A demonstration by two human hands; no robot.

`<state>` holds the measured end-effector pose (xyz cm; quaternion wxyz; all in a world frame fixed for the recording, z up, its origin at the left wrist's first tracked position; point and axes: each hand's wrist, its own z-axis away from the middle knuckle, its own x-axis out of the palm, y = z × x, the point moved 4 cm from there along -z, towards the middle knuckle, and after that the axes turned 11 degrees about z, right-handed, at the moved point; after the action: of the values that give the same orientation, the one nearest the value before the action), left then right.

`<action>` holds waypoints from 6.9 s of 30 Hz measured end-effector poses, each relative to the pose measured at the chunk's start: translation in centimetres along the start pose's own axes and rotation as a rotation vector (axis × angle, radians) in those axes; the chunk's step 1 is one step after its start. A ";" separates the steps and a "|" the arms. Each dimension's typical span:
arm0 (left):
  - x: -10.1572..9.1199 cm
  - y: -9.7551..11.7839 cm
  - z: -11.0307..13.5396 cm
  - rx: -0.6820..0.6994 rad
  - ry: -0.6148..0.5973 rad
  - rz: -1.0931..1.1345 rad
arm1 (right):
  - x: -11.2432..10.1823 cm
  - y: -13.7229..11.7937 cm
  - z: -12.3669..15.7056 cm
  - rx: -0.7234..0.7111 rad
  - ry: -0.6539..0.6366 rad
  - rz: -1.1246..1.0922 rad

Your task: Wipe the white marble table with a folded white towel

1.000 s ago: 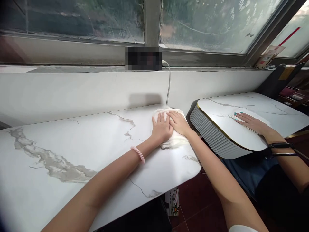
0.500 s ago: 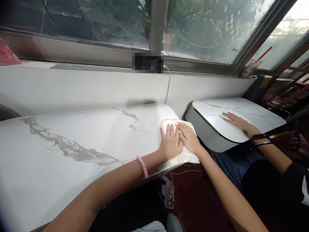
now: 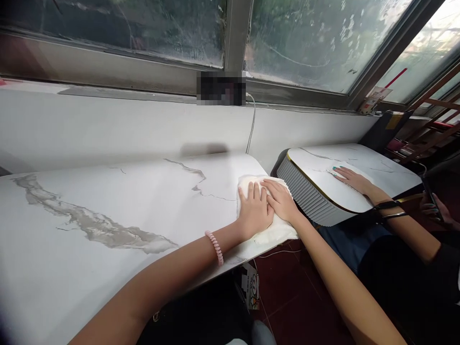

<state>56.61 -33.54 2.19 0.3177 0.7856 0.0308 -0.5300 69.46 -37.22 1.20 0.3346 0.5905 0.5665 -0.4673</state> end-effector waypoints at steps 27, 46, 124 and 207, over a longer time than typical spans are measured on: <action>-3.4 -14.0 -13.2 -0.218 0.041 -0.024 | 6.9 0.1 -20.2 -0.106 0.028 -0.074; -3.4 -11.3 -7.9 -0.257 0.006 -0.070 | 5.9 -2.1 -15.4 -0.114 -0.028 -0.044; -11.2 -20.9 1.4 -0.275 -0.009 -0.210 | 8.2 -18.3 -17.2 -0.149 -0.070 -0.034; -16.1 -22.6 15.9 -0.260 -0.049 -0.166 | 7.1 -31.6 -8.9 -0.063 -0.163 -0.140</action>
<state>27.92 -19.38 1.63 0.3726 0.7196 0.1561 -0.5648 39.37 -22.25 1.90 0.3643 0.4987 0.5917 -0.5181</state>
